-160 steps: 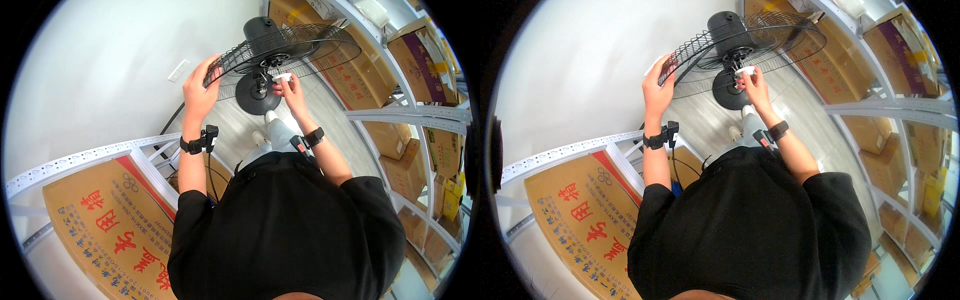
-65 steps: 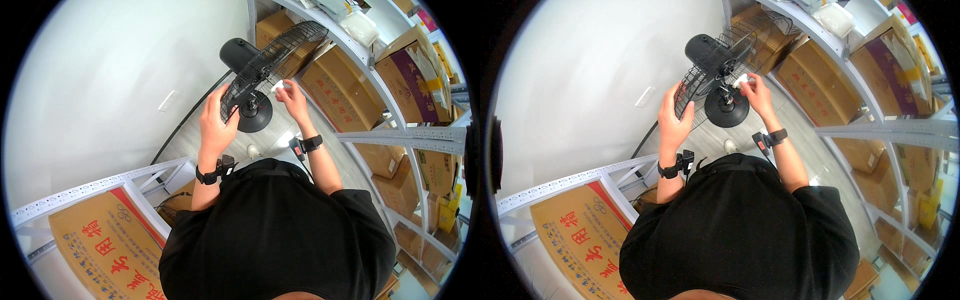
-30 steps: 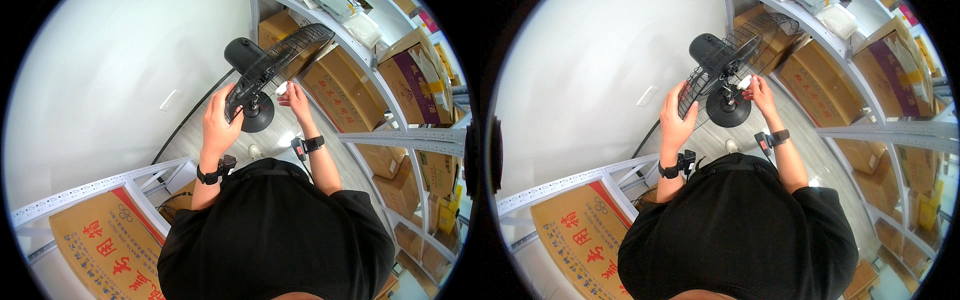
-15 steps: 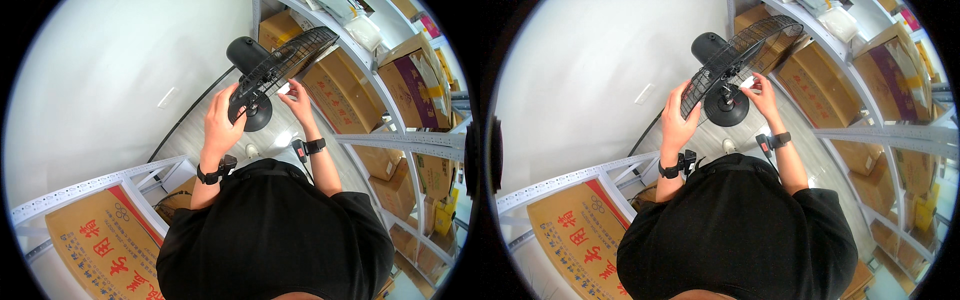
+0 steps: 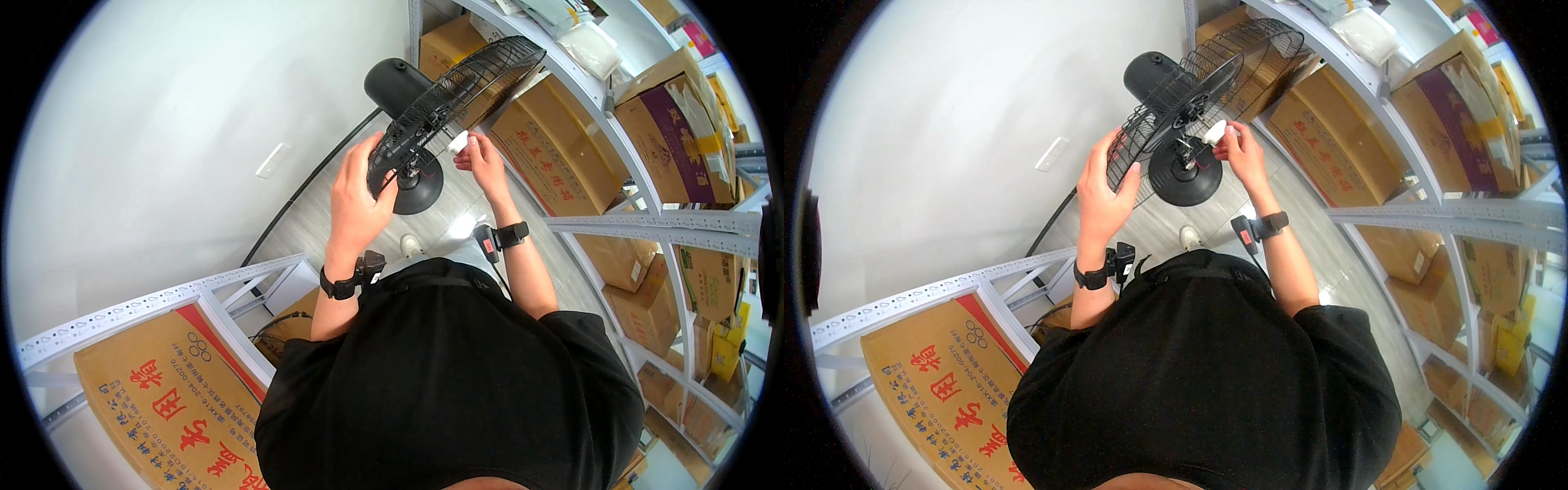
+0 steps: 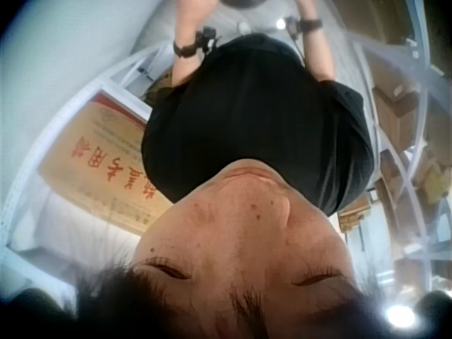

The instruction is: The person sits on the floor and uses a screwdriver to adjust internal wiring and components of a disassembled fan. They then reassemble the fan by attaching the motor housing, cage, and blades, and finally plug the fan into a wall outlet.

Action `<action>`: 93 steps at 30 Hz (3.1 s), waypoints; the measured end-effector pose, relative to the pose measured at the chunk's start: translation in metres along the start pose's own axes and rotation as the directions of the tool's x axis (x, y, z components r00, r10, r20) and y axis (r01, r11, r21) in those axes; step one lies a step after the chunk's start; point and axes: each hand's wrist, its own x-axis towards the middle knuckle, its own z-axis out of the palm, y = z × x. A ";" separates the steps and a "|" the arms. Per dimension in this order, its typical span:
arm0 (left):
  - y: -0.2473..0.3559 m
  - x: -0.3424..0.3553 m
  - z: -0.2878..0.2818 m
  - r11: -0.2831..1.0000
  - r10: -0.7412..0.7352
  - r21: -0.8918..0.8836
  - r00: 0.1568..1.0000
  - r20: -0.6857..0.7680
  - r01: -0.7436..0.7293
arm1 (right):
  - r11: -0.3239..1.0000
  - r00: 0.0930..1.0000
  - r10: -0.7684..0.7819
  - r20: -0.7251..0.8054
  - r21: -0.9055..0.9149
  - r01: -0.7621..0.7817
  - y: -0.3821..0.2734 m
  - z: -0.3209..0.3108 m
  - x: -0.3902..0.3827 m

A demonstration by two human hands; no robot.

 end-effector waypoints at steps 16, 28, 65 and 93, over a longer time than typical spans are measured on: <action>0.003 0.002 0.000 0.999 0.044 0.016 0.999 0.011 -0.045 | 0.877 0.925 -0.379 0.024 -0.308 0.367 0.012 -0.002 0.000; 0.000 0.000 0.000 1.000 0.006 0.000 1.000 -0.004 -0.006 | 0.970 0.985 -0.166 0.042 -0.172 0.171 0.001 0.000 -0.004; 0.001 0.000 -0.004 0.999 0.046 0.027 0.999 0.020 -0.047 | 0.885 0.944 -0.331 0.013 -0.343 0.315 0.009 -0.004 0.002; 0.001 -0.001 -0.002 0.999 0.046 0.022 0.999 0.023 -0.046 | 0.850 0.924 -0.380 0.036 -0.379 0.364 0.011 -0.007 -0.001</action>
